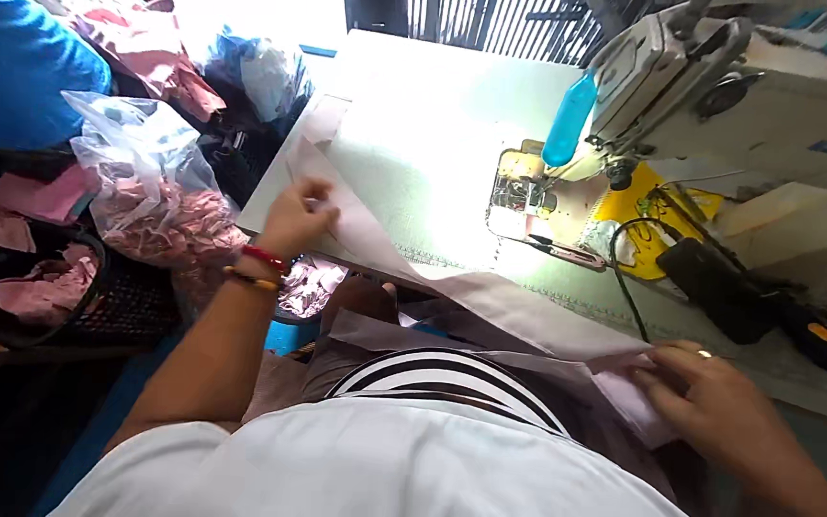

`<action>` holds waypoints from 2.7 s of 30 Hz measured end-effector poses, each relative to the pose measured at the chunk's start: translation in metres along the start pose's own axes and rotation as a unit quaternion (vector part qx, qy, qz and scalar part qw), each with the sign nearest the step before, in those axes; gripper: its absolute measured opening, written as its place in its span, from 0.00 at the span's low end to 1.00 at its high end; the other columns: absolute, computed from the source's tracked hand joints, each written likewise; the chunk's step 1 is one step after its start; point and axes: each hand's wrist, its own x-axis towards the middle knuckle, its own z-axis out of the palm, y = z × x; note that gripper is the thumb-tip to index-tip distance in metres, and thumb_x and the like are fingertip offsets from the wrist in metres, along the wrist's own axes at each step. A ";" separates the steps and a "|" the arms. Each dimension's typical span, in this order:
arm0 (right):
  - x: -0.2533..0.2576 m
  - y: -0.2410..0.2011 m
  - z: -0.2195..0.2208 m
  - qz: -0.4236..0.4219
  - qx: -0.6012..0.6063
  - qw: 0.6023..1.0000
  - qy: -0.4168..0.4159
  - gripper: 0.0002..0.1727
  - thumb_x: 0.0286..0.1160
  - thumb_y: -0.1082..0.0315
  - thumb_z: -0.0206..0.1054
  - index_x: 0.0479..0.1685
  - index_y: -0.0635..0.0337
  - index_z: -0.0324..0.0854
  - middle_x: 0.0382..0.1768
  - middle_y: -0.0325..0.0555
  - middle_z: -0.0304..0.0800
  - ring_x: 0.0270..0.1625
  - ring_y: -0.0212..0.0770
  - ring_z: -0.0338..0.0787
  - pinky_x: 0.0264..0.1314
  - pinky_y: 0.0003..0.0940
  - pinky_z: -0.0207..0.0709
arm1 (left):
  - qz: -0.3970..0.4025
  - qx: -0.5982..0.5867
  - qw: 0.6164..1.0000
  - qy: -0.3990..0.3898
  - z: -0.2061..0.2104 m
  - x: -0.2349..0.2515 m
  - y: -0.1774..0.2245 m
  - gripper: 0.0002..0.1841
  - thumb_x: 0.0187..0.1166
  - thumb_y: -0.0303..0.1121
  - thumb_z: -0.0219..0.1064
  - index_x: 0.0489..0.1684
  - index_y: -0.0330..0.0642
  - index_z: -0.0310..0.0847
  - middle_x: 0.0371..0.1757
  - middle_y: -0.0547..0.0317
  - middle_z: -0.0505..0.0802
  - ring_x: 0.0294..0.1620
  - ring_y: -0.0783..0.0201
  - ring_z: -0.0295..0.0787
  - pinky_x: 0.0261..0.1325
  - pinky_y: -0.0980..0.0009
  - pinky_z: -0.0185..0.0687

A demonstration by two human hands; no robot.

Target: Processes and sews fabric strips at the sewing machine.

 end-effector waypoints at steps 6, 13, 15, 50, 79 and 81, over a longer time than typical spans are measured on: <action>-0.004 -0.008 0.023 -0.028 0.017 0.991 -0.133 0.06 0.65 0.74 0.74 0.36 0.70 0.89 0.47 0.67 0.91 0.49 0.67 0.92 0.51 0.72 0.82 | -0.044 0.239 0.962 0.123 -0.010 0.049 -0.026 0.26 0.89 0.45 0.56 0.75 0.32 0.77 0.70 0.28 0.85 0.74 0.28 0.78 0.74 0.29 0.67; 0.012 -0.039 0.039 -0.096 0.120 0.988 -0.012 0.12 0.74 0.61 0.66 0.37 0.60 0.90 0.60 0.50 0.92 0.61 0.46 0.91 0.62 0.46 0.86 | 0.039 0.336 0.940 -0.036 0.074 0.049 -0.010 0.35 0.91 0.47 0.51 0.94 0.35 0.52 0.93 0.34 0.59 0.95 0.32 0.43 0.87 0.23 0.31; 0.033 -0.056 0.036 -0.136 0.204 0.968 0.045 0.13 0.81 0.57 0.64 0.40 0.56 0.87 0.62 0.43 0.89 0.66 0.32 0.86 0.67 0.28 0.81 | 0.080 0.321 0.942 -0.055 0.104 0.015 0.014 0.42 0.77 0.32 0.68 0.94 0.37 0.52 0.93 0.35 0.59 0.95 0.32 0.44 0.86 0.22 0.32; -0.002 0.002 0.055 -0.080 -0.040 0.984 0.153 0.12 0.81 0.70 0.60 0.43 0.64 0.90 0.50 0.60 0.95 0.44 0.57 0.97 0.36 0.51 0.88 | 0.270 0.049 0.922 -0.272 0.129 -0.086 0.010 0.13 0.87 0.30 0.57 0.52 0.37 0.89 0.46 0.50 0.95 0.50 0.55 0.94 0.58 0.54 0.88; 0.032 -0.070 0.055 -0.194 0.432 0.870 0.135 0.06 0.76 0.69 0.72 0.48 0.51 0.89 0.47 0.33 0.88 0.52 0.28 0.88 0.56 0.24 0.86 | 0.293 0.271 0.817 -0.416 0.165 -0.072 0.024 0.13 0.87 0.29 0.59 0.63 0.40 0.84 0.41 0.39 0.93 0.45 0.36 0.93 0.49 0.36 0.85; 0.033 -0.072 0.058 -0.228 0.390 0.881 0.136 0.04 0.75 0.69 0.74 0.44 0.53 0.90 0.45 0.34 0.88 0.54 0.30 0.87 0.58 0.26 0.83 | 0.328 0.236 0.832 -0.380 0.151 -0.073 0.027 0.08 0.85 0.33 0.64 0.51 0.40 0.86 0.31 0.45 0.92 0.36 0.41 0.93 0.40 0.39 0.85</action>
